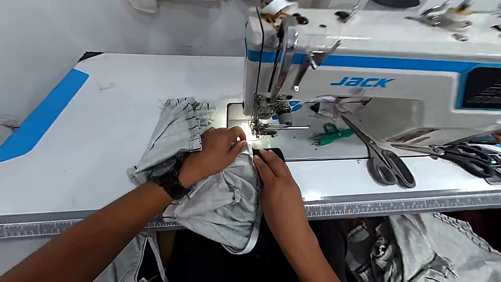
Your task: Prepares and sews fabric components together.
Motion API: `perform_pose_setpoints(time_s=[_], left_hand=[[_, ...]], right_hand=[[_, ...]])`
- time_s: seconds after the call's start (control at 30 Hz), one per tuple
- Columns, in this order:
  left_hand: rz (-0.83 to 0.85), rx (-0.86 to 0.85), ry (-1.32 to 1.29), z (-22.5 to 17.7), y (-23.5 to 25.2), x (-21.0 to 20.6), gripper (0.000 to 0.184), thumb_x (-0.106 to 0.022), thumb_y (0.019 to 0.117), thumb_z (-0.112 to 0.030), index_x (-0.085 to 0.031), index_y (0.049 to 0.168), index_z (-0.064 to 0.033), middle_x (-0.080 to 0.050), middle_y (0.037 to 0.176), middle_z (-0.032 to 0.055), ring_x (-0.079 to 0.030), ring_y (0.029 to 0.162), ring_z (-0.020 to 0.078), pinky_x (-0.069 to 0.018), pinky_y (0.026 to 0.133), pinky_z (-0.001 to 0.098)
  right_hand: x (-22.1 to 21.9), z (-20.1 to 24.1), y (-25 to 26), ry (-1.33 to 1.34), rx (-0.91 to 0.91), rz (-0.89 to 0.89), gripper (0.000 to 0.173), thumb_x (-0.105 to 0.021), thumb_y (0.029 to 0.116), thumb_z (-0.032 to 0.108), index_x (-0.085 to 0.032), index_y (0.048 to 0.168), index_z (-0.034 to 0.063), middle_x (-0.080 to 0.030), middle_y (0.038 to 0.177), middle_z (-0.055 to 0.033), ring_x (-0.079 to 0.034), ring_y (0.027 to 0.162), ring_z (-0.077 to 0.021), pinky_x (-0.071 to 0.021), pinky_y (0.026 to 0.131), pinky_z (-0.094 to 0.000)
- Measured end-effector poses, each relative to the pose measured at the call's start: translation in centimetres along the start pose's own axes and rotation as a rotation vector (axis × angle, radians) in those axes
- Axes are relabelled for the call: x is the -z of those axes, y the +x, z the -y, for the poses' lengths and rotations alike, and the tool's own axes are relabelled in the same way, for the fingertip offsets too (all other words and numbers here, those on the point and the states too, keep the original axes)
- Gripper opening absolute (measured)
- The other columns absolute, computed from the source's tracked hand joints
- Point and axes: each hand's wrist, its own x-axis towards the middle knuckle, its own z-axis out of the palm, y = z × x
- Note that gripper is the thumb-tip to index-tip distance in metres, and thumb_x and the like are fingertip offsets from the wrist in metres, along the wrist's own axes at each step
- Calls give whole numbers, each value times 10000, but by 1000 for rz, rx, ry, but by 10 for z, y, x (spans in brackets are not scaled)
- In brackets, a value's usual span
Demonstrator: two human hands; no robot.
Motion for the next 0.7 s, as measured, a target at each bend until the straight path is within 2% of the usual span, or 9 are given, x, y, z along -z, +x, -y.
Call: perform_pose_setpoints(time_s=[0.17, 0.23, 0.27, 0.33, 0.37, 0.47, 0.57, 0.63, 0.7], left_hand=[[-41, 87, 34, -2, 19, 0, 184, -659, 947, -215, -678, 926, -33, -674, 782, 141, -679, 762, 344, -485, 662, 573], [-13, 99, 11, 3, 23, 2, 204, -659, 943, -274, -657, 956, -70, -666, 799, 100, -670, 784, 291, -475, 681, 540], [1, 91, -15, 6, 21, 3, 235, -672, 944, -307, -664, 1029, -89, -685, 854, 84, -677, 828, 264, -491, 723, 529], [-13, -20, -47, 13, 16, 4, 291, -657, 950, -314, -662, 1165, -118, -684, 1000, 66, -672, 939, 211, -538, 800, 461], [-34, -90, -53, 14, 13, 4, 307, -665, 946, -301, -684, 1181, -103, -674, 1042, 106, -667, 977, 246, -539, 817, 472], [-53, -193, 16, 12, 6, 3, 240, -661, 964, -296, -764, 1108, -134, -672, 1065, 134, -639, 998, 323, -486, 816, 524], [-64, -270, 101, 8, 5, 3, 231, -601, 1007, -229, -787, 1124, -155, -687, 1115, 104, -612, 1046, 333, -446, 873, 528], [-96, -350, 154, 7, 5, 0, 237, -567, 1029, -186, -793, 1077, -131, -714, 1115, 90, -628, 1043, 320, -440, 893, 503], [-66, -411, 201, 7, 1, 0, 273, -518, 1033, -106, -786, 1086, -109, -727, 1161, 75, -650, 1079, 293, -454, 967, 477]], right_hand=[[4, -8, 16, -64, 16, 81, 403, -571, 962, -3, -678, 1339, 96, -564, 1488, -147, -507, 1409, -328, -459, 1127, -448], [3, -9, 23, -74, 27, 89, 401, -541, 977, -4, -668, 1347, 82, -554, 1496, -159, -489, 1423, -337, -439, 1144, -451], [2, -10, 25, -72, 29, 91, 408, -532, 978, -10, -665, 1354, 77, -550, 1501, -158, -479, 1432, -335, -423, 1160, -448], [2, -11, 28, -68, 27, 100, 422, -522, 984, -12, -649, 1374, 88, -535, 1514, -143, -454, 1448, -324, -407, 1173, -439], [2, -11, 28, -72, 29, 101, 425, -517, 991, -4, -640, 1386, 95, -530, 1520, -136, -452, 1449, -319, -405, 1173, -435], [1, -12, 28, -108, 22, 109, 424, -501, 1011, 30, -630, 1404, 124, -531, 1529, -95, -452, 1455, -286, -397, 1180, -409], [1, -10, 26, -140, 24, 119, 437, -489, 1015, 29, -606, 1428, 114, -526, 1526, -103, -448, 1451, -297, -400, 1171, -412], [4, -8, 24, -155, 25, 119, 452, -498, 1002, 19, -600, 1434, 109, -519, 1530, -118, -449, 1446, -316, -408, 1162, -426], [5, -5, 22, -154, 16, 124, 447, -503, 1005, 20, -605, 1431, 109, -514, 1529, -137, -452, 1440, -330, -415, 1153, -438]])
